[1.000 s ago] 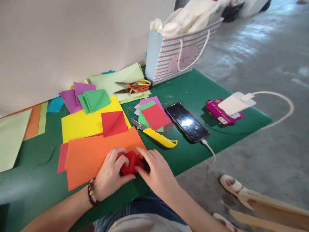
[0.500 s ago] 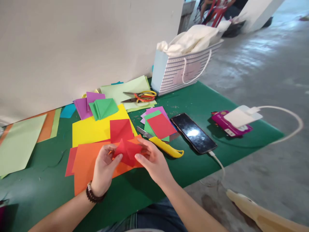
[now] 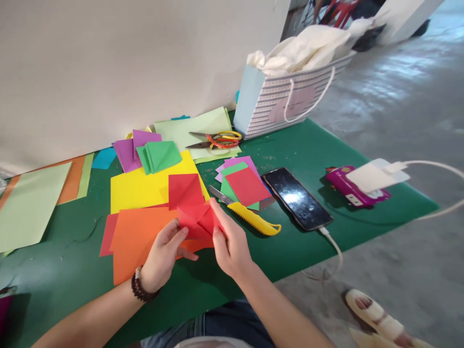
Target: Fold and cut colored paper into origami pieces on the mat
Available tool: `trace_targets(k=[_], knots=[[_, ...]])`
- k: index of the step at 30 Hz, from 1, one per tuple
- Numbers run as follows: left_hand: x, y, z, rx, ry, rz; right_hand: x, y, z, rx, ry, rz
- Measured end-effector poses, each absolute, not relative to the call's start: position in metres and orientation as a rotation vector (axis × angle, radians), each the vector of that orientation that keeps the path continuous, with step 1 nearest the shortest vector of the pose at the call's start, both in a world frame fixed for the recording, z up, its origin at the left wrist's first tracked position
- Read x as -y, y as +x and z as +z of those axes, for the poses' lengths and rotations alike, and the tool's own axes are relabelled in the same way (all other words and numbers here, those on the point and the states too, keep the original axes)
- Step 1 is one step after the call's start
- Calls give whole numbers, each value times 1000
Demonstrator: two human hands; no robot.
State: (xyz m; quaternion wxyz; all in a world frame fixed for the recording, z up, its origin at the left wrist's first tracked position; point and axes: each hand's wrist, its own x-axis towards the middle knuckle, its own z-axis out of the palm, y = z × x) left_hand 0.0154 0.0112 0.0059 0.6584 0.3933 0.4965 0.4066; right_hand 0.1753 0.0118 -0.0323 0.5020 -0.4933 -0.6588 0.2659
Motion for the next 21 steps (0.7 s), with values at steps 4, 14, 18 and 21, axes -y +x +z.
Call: trace_targets(k=[4, 14, 18, 21], knots=[[-12, 18, 14, -1126, 775, 860, -8, 173, -30, 1740, -1154, 370], [-14, 15, 20, -1175, 824, 809, -10, 175, -25, 1601, -1114, 543], [-10, 18, 19, -1154, 844, 852, -16, 172, -24, 1346, -1190, 895], [-7, 19, 16, -1119, 852, 887, -22, 171, -24, 1128, -1173, 1120]])
